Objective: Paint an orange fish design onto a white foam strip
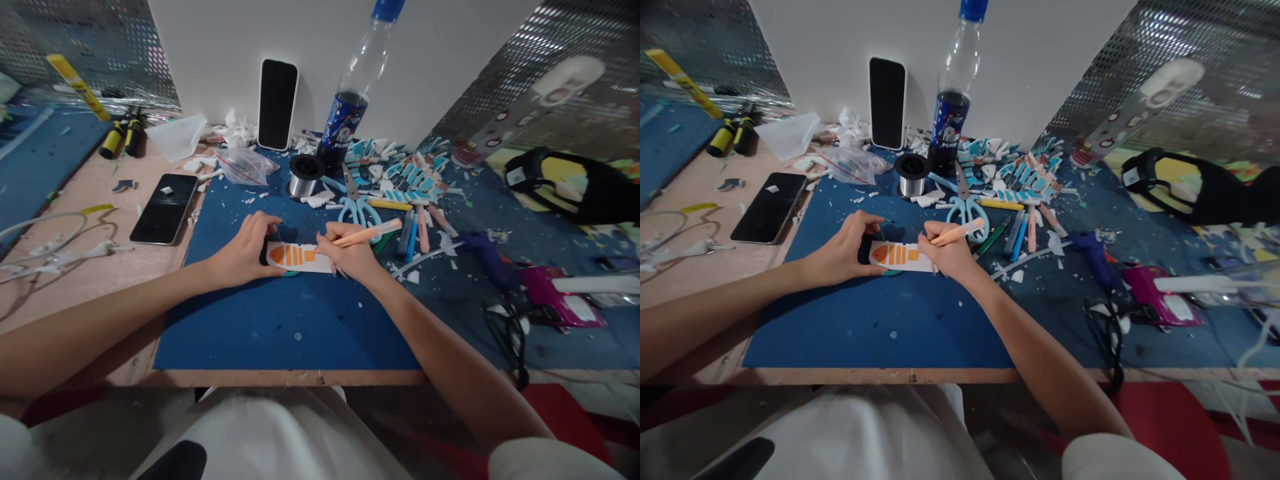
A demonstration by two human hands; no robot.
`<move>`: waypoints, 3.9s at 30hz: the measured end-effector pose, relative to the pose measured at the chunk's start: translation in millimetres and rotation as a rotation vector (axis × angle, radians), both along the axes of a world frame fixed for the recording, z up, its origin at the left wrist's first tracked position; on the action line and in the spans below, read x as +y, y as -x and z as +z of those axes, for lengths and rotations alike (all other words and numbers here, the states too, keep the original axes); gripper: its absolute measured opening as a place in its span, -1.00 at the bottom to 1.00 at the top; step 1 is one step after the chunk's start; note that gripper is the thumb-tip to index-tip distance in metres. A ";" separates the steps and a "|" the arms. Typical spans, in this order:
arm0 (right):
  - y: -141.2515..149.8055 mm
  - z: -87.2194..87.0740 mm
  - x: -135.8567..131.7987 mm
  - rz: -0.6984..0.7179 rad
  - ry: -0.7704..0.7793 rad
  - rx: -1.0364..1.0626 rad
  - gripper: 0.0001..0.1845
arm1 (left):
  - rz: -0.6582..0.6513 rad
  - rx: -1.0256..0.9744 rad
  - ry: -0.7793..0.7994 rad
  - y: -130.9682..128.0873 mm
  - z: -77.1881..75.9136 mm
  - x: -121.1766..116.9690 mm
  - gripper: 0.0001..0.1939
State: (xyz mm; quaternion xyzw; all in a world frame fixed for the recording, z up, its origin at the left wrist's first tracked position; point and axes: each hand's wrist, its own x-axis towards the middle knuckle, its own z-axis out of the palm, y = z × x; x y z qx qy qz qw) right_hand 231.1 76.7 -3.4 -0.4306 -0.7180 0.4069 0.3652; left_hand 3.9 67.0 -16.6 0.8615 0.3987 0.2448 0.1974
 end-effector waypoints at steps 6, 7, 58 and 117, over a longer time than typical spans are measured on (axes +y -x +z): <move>-0.4 2.2 -0.7 0.010 0.023 0.012 -0.56 | 0.001 -0.004 0.002 -0.4 0.6 -0.3 -0.26; -0.5 2.4 -1.1 0.022 0.039 0.009 -0.56 | 0.000 -0.005 0.005 -0.4 0.4 -0.2 -0.26; -1.8 2.4 -3.2 0.001 0.021 0.015 -0.54 | -0.007 -0.011 0.013 -0.2 1.0 -0.5 -0.28; -2.1 -0.8 1.0 -0.174 0.016 0.135 -0.55 | 0.000 0.009 0.057 -0.3 1.9 -0.1 -0.28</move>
